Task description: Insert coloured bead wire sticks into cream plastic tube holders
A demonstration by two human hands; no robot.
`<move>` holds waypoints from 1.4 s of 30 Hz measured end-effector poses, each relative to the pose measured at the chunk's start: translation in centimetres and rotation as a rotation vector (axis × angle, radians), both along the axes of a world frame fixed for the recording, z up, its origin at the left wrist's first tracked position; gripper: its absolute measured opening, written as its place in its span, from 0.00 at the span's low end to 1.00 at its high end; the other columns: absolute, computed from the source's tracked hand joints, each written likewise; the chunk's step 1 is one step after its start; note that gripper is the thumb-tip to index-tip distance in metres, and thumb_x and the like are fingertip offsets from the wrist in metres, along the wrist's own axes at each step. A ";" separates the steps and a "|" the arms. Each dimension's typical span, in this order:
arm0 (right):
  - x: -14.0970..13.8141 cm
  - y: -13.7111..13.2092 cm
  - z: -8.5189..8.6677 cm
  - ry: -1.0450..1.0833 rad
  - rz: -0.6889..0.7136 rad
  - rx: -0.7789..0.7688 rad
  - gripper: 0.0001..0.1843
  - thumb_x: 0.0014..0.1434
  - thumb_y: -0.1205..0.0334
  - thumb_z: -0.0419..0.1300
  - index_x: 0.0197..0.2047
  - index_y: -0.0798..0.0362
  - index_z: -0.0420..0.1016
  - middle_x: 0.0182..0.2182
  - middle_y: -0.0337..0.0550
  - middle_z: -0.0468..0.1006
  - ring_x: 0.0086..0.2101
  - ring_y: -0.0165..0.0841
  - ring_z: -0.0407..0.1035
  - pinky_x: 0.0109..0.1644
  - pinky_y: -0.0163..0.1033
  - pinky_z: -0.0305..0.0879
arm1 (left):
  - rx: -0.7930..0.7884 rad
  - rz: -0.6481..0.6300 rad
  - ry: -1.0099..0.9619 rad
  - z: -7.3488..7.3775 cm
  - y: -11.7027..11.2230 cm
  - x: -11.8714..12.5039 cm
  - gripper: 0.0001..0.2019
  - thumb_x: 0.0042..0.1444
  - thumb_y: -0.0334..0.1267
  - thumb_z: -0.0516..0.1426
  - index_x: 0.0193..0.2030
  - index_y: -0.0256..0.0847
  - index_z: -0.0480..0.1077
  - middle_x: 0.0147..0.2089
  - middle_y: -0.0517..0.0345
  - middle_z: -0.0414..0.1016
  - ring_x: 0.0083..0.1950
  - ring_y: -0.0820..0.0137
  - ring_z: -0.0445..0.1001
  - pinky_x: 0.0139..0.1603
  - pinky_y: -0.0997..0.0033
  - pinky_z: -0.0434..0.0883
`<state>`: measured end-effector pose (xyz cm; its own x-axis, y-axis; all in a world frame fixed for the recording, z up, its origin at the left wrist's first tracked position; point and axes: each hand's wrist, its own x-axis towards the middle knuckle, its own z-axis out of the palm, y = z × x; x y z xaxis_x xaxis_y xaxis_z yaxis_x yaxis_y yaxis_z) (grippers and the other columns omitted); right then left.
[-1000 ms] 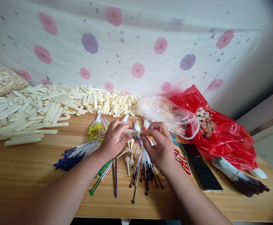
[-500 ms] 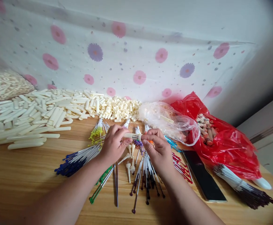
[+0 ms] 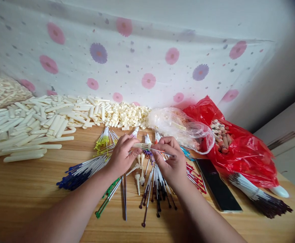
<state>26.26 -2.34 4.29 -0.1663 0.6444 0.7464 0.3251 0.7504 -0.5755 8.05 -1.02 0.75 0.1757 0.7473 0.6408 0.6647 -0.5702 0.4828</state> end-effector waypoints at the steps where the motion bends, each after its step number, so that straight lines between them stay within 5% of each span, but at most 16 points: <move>1: 0.0 0.0 0.0 -0.005 0.007 -0.005 0.05 0.54 0.69 0.59 0.34 0.55 0.77 0.32 0.43 0.68 0.34 0.32 0.65 0.38 0.39 0.63 | -0.007 -0.001 0.000 0.0 0.0 0.0 0.17 0.60 0.51 0.48 0.41 0.39 0.69 0.40 0.53 0.66 0.46 0.62 0.67 0.46 0.62 0.65; 9: 0.5 0.1 0.0 0.032 0.013 -0.055 0.06 0.57 0.63 0.59 0.34 0.52 0.78 0.32 0.43 0.72 0.36 0.34 0.66 0.40 0.42 0.64 | -0.048 0.002 -0.027 0.0 0.2 -0.1 0.16 0.60 0.49 0.50 0.41 0.40 0.70 0.39 0.53 0.67 0.43 0.63 0.67 0.44 0.61 0.66; 13: 0.8 0.8 -0.2 0.205 -0.072 -0.079 0.08 0.57 0.64 0.59 0.28 0.51 0.77 0.29 0.42 0.74 0.38 0.34 0.66 0.43 0.42 0.62 | -0.211 -0.080 -0.290 -0.3 0.4 0.0 0.17 0.55 0.52 0.54 0.38 0.39 0.69 0.35 0.55 0.70 0.37 0.65 0.70 0.38 0.65 0.68; 17: -0.2 1.3 -1.4 0.206 0.059 -0.249 0.08 0.55 0.61 0.61 0.25 0.52 0.75 0.29 0.40 0.72 0.36 0.32 0.66 0.42 0.40 0.62 | -0.430 -0.139 -0.563 0.0 -0.1 0.7 0.16 0.48 0.49 0.62 0.36 0.37 0.71 0.33 0.55 0.74 0.34 0.67 0.72 0.33 0.68 0.69; 22: -2.0 1.5 -3.3 0.253 0.200 -0.430 0.10 0.54 0.59 0.61 0.24 0.53 0.74 0.27 0.39 0.72 0.32 0.30 0.66 0.39 0.38 0.63 | -0.602 -0.198 -0.618 1.0 -0.8 1.5 0.10 0.46 0.43 0.62 0.30 0.37 0.73 0.20 0.63 0.69 0.20 0.75 0.65 0.20 0.75 0.61; 30: -0.4 2.8 -1.8 0.622 0.232 -0.644 0.08 0.44 0.60 0.67 0.23 0.54 0.73 0.27 0.37 0.74 0.25 0.25 0.65 0.32 0.34 0.62 | -0.658 -0.260 -0.645 1.1 -0.9 1.4 0.07 0.46 0.37 0.61 0.33 0.38 0.74 0.20 0.63 0.70 0.19 0.77 0.64 0.16 0.78 0.57; 35: 0.0 2.6 -0.9 0.659 0.271 -0.759 0.09 0.42 0.59 0.67 0.28 0.53 0.75 0.21 0.33 0.72 0.20 0.24 0.64 0.26 0.33 0.64 | -0.633 -0.294 -0.594 0.8 -0.8 1.2 0.08 0.48 0.37 0.60 0.36 0.39 0.75 0.21 0.63 0.69 0.19 0.76 0.66 0.18 0.77 0.60; 42: 0.3 2.6 -0.8 0.655 0.237 -0.596 0.08 0.45 0.63 0.67 0.30 0.53 0.73 0.22 0.34 0.75 0.22 0.25 0.69 0.27 0.32 0.67 | -0.513 -0.263 -0.487 -0.1 -0.2 0.7 0.09 0.51 0.39 0.59 0.39 0.40 0.76 0.26 0.59 0.75 0.24 0.72 0.71 0.25 0.71 0.68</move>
